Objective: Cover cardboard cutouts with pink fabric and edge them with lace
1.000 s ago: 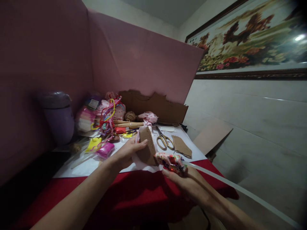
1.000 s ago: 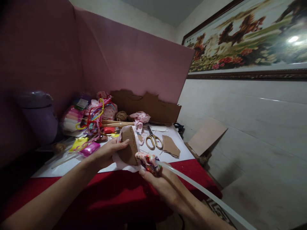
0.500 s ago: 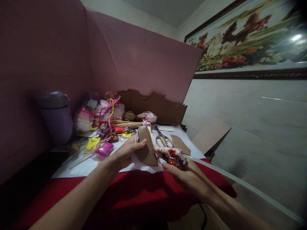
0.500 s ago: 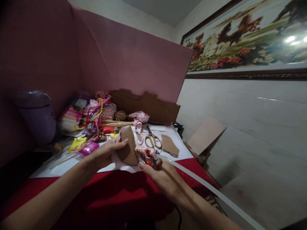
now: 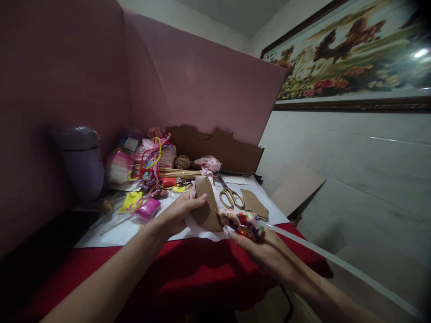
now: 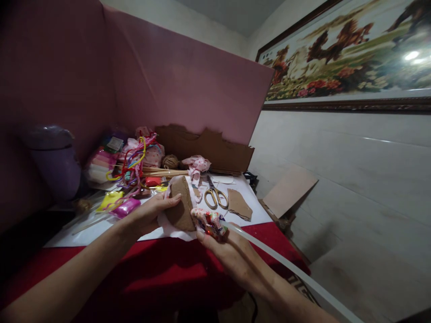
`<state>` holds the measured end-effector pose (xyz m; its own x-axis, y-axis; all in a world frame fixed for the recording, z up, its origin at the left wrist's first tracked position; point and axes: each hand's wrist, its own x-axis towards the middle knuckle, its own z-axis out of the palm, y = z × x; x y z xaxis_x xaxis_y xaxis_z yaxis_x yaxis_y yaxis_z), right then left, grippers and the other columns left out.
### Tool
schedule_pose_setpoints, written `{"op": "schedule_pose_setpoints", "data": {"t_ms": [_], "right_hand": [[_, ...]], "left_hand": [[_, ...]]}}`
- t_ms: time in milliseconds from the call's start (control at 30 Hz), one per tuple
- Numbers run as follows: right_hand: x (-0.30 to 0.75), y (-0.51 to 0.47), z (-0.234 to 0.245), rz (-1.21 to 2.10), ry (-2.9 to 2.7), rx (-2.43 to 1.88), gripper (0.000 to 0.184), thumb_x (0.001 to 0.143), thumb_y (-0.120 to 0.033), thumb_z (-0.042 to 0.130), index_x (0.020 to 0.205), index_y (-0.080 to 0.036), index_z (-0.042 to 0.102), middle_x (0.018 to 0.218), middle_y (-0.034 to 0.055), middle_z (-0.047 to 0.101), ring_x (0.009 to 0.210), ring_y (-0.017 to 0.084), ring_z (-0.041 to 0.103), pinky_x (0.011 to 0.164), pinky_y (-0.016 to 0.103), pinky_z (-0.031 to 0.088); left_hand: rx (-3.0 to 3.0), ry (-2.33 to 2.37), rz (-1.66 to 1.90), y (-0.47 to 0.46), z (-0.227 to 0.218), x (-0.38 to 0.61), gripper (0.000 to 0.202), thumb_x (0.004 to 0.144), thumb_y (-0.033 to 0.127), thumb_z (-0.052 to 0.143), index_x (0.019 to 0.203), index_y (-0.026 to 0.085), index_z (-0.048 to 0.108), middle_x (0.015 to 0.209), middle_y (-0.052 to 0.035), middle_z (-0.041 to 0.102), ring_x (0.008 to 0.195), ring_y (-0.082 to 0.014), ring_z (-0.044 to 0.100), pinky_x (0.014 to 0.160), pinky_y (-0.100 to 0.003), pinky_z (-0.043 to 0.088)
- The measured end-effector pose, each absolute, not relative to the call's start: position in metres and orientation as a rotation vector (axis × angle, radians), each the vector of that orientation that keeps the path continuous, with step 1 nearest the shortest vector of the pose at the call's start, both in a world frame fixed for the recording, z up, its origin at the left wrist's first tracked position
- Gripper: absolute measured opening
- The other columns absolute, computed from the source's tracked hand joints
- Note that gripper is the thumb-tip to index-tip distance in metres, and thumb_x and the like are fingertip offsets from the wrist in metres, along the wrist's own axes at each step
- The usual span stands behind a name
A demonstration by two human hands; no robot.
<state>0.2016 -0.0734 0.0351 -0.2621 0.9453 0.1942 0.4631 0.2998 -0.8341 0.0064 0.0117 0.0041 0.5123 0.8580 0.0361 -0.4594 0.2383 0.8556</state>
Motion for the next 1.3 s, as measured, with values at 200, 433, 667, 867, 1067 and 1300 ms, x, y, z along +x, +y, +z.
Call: {"op": "schedule_pose_setpoints", "data": {"t_ms": [200, 433, 667, 867, 1067, 1300], "right_hand": [[0.204, -0.082, 0.032, 0.975, -1.828, -1.305, 0.036, 0.083, -0.042, 0.054, 0.111, -0.021, 0.063, 0.096, 0.0052, 0.068, 0.103, 0.024, 0.057, 0.098, 0.039, 0.038], [0.207, -0.083, 0.032, 0.96, -1.787, -1.317, 0.027, 0.083, -0.04, 0.054, 0.098, -0.02, 0.065, 0.08, 0.0029, 0.067, 0.089, 0.022, 0.06, 0.084, 0.033, 0.046], [0.199, -0.072, 0.042, 0.93, -1.874, -1.288, 0.025, 0.084, -0.037, 0.053, 0.097, -0.018, 0.064, 0.082, 0.0026, 0.065, 0.088, 0.02, 0.058, 0.083, 0.031, 0.044], [0.204, -0.075, 0.03, 0.962, -1.887, -1.29, 0.025, 0.085, -0.038, 0.051, 0.096, -0.019, 0.064, 0.095, 0.0032, 0.064, 0.09, 0.02, 0.056, 0.081, 0.03, 0.043], [0.211, -0.085, 0.024, 1.035, -1.879, -1.306, 0.031, 0.084, -0.039, 0.053, 0.107, -0.02, 0.062, 0.102, 0.0046, 0.063, 0.097, 0.023, 0.055, 0.089, 0.035, 0.041], [0.207, -0.081, 0.031, 1.043, -1.774, -1.335, 0.03, 0.083, -0.043, 0.054, 0.095, -0.018, 0.065, 0.084, 0.0022, 0.065, 0.076, 0.017, 0.058, 0.076, 0.03, 0.046]], "left_hand": [[0.965, 0.527, 0.983, 0.013, 0.005, 0.006, 0.037, 0.07, 0.026, 0.071, 0.103, 0.011, 0.061, 0.094, -0.0122, 0.068, 0.084, -0.0213, 0.064, 0.081, -0.034, 0.048], [0.98, 0.495, 0.968, 0.012, 0.005, 0.007, 0.035, 0.072, 0.025, 0.069, 0.103, 0.011, 0.062, 0.096, -0.0128, 0.068, 0.085, -0.022, 0.064, 0.08, -0.034, 0.049], [0.979, 0.514, 0.94, 0.01, 0.005, 0.008, 0.036, 0.071, 0.024, 0.07, 0.104, 0.012, 0.059, 0.091, -0.0118, 0.069, 0.079, -0.0217, 0.065, 0.078, -0.035, 0.05], [0.978, 0.505, 0.955, 0.012, 0.003, 0.007, 0.037, 0.07, 0.025, 0.07, 0.104, 0.013, 0.06, 0.094, -0.0117, 0.069, 0.082, -0.0221, 0.065, 0.079, -0.034, 0.049], [0.977, 0.51, 0.963, 0.012, 0.003, 0.006, 0.035, 0.073, 0.024, 0.069, 0.104, 0.011, 0.062, 0.097, -0.0128, 0.068, 0.085, -0.0217, 0.065, 0.081, -0.035, 0.049], [0.976, 0.498, 0.96, 0.012, 0.004, 0.007, 0.036, 0.073, 0.025, 0.069, 0.105, 0.01, 0.061, 0.098, -0.0138, 0.068, 0.085, -0.0223, 0.065, 0.082, -0.035, 0.049]]}}
